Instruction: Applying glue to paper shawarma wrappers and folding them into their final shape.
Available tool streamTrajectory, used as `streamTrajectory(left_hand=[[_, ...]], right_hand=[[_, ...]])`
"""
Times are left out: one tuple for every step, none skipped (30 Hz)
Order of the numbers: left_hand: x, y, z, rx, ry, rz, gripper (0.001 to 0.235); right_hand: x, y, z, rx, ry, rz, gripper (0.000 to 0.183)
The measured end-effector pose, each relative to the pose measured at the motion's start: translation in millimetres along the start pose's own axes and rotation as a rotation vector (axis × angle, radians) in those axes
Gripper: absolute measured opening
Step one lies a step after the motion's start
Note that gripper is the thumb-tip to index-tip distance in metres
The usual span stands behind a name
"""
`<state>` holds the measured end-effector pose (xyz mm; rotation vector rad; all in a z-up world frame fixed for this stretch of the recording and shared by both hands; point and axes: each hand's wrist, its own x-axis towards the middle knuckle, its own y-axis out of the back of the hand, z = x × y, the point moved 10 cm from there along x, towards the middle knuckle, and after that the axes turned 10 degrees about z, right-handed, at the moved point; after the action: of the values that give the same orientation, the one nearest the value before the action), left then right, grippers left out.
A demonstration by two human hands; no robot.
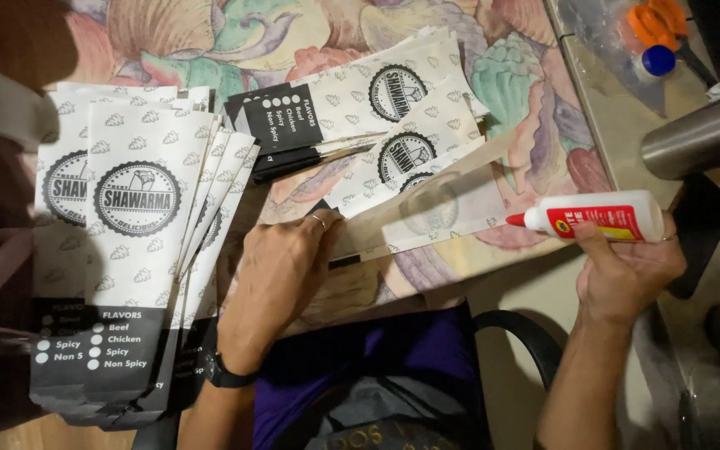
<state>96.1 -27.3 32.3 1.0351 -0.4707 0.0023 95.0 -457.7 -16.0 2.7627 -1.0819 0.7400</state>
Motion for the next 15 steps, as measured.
streamTrajectory(left_hand=[[1,0,1,-0.001,-0.002,-0.001,0.024],[2,-1,-1,-0.004,0.023,-0.013,0.025],[3,-2,-4,-0.007,0.049,-0.025,0.026],[4,-1,-3,-0.005,0.051,-0.025,0.026],[4,-2,-4,-0.012,0.062,-0.044,0.028],[4,-2,-5,-0.018,0.077,-0.062,0.03],[4,-5,-7,-0.015,0.082,-0.062,0.03],[4,-5,-9,-0.007,0.073,-0.046,0.027],[3,-5,-10,0.001,0.064,-0.03,0.025],[3,-8,-15,0.011,0.077,-0.029,0.025],[3,-10,-18,0.024,0.066,-0.009,0.024],[3,-12,-21,0.036,0.054,0.01,0.024],[4,-10,-23,0.046,0.067,0.01,0.024],[6,-8,-23,-0.008,0.071,0.024,0.026],[9,-6,-23,-0.062,0.074,0.039,0.03]], right_hand=[[-1,-1,-1,-0.001,0.0,0.002,0.055],[-2,-4,-4,0.009,0.013,-0.022,0.054],[-4,-8,-7,0.02,0.026,-0.047,0.054],[-6,-10,-7,0.021,0.025,-0.048,0.054],[-9,-12,-5,0.018,0.003,-0.063,0.047],[-12,-16,-2,0.016,-0.021,-0.08,0.042],[-16,-20,-3,0.019,-0.024,-0.085,0.042],[-21,-24,-2,0.029,-0.032,-0.079,0.042],[-26,-29,-1,0.038,-0.041,-0.073,0.042],[-32,-46,-18,0.047,-0.049,-0.085,0.042],[-41,-73,-44,0.048,0.025,-0.201,0.054],[-53,-98,-70,0.051,0.102,-0.313,0.068],[-62,-97,-59,0.06,0.094,-0.324,0.068],[-67,-89,-38,0.045,-0.015,-0.256,0.056],[-73,-81,-17,0.028,-0.122,-0.188,0.044]])
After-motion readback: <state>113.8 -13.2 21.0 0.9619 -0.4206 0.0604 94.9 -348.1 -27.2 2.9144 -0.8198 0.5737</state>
